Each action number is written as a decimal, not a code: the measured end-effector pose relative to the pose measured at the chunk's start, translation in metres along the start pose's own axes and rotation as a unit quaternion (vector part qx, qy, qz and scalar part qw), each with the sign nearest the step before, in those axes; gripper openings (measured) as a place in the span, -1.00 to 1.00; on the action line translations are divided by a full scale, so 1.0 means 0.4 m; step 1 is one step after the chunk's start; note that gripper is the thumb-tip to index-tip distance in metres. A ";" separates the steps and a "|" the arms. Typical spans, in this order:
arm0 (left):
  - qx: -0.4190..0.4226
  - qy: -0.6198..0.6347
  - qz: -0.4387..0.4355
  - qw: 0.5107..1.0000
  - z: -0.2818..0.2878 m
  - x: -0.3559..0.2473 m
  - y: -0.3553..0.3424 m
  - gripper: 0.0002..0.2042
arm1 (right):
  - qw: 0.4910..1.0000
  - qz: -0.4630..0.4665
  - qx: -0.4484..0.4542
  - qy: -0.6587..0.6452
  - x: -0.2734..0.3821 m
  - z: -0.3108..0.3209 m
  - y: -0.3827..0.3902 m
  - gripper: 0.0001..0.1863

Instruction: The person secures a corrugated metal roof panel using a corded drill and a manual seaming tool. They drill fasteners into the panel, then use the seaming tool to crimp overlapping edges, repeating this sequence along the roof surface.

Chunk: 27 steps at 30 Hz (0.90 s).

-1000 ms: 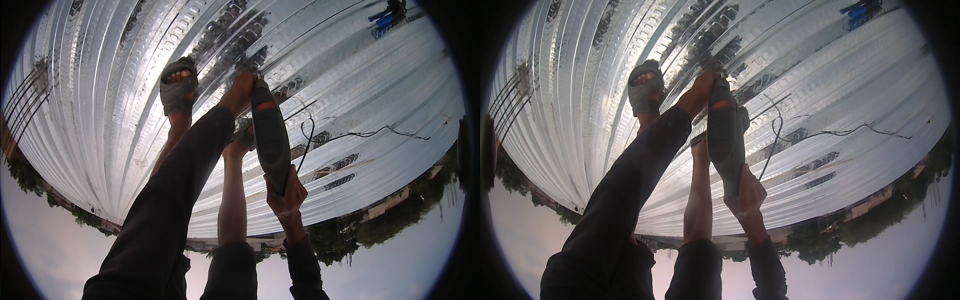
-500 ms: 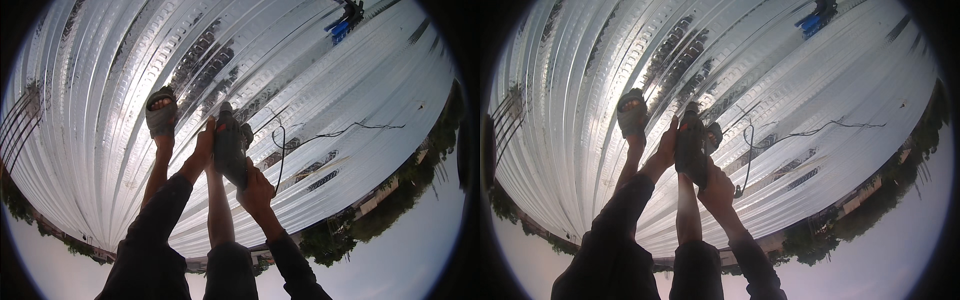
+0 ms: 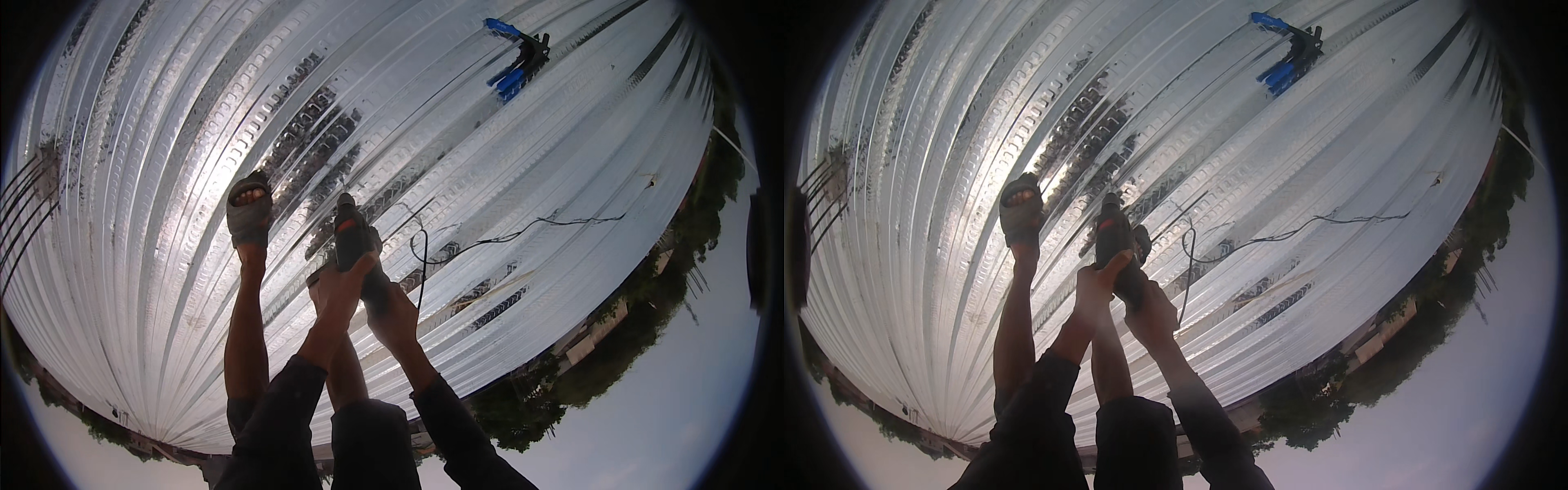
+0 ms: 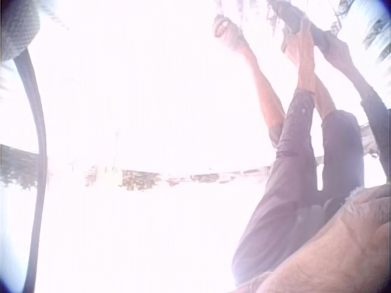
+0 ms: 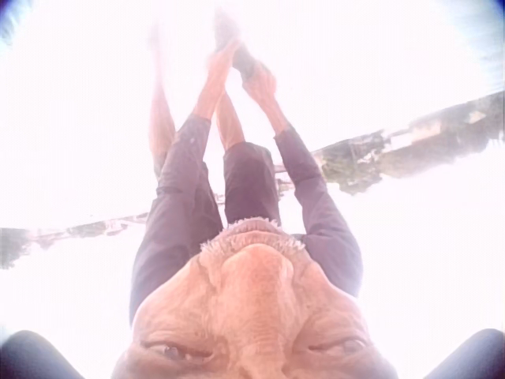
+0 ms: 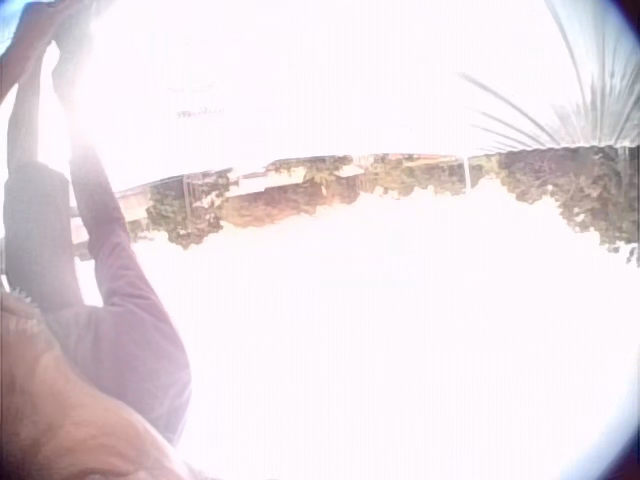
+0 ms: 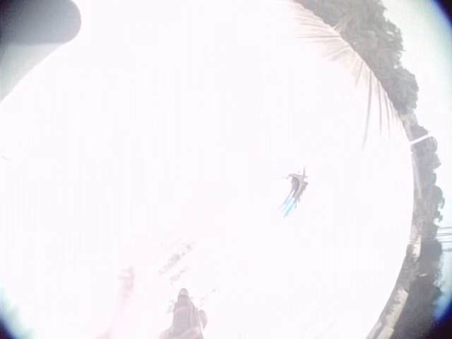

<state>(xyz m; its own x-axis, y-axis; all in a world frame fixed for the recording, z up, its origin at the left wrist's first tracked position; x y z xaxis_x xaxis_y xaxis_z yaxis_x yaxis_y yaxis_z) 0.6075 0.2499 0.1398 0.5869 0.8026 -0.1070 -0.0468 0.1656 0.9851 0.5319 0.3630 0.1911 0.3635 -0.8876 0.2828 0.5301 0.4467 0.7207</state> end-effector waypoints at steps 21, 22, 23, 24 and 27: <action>0.007 0.011 0.022 1.000 0.007 -0.046 0.065 -0.40 | 0.990 -0.074 0.098 0.065 0.028 0.015 -0.007 -0.58; 0.003 0.001 0.028 1.000 0.004 -0.058 0.063 -0.40 | 0.990 -0.086 0.099 0.059 0.040 0.021 -0.012 -0.58; -0.002 -0.008 0.034 0.999 0.008 -0.070 0.059 -0.40 | 0.986 -0.103 0.114 0.065 0.053 0.035 -0.025 -0.61; -0.007 -0.016 0.040 0.999 0.006 -0.085 0.056 -0.40 | 0.988 -0.093 0.105 0.070 0.048 0.039 -0.034 -0.63; -0.046 -0.018 0.015 0.999 -0.014 -0.086 0.047 -0.41 | 0.988 -0.070 0.096 0.101 0.040 0.051 -0.047 -0.70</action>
<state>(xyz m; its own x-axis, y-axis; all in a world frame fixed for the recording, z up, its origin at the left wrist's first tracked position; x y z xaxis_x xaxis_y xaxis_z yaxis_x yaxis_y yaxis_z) 0.5820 0.2289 0.1614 0.6129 0.7870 -0.0704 -0.1376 0.1941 0.9713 0.5119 0.3382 0.1949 0.4517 -0.8906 0.0535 0.4375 0.2733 0.8566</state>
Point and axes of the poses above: each hand's wrist, its own y-axis away from the middle knuckle, its own z-axis out of the back of the hand, x = y × z, the point moved 1 cm from there along -y, towards the middle knuckle, and after that the axes turned 1 degree about y, right-handed, at the moved point
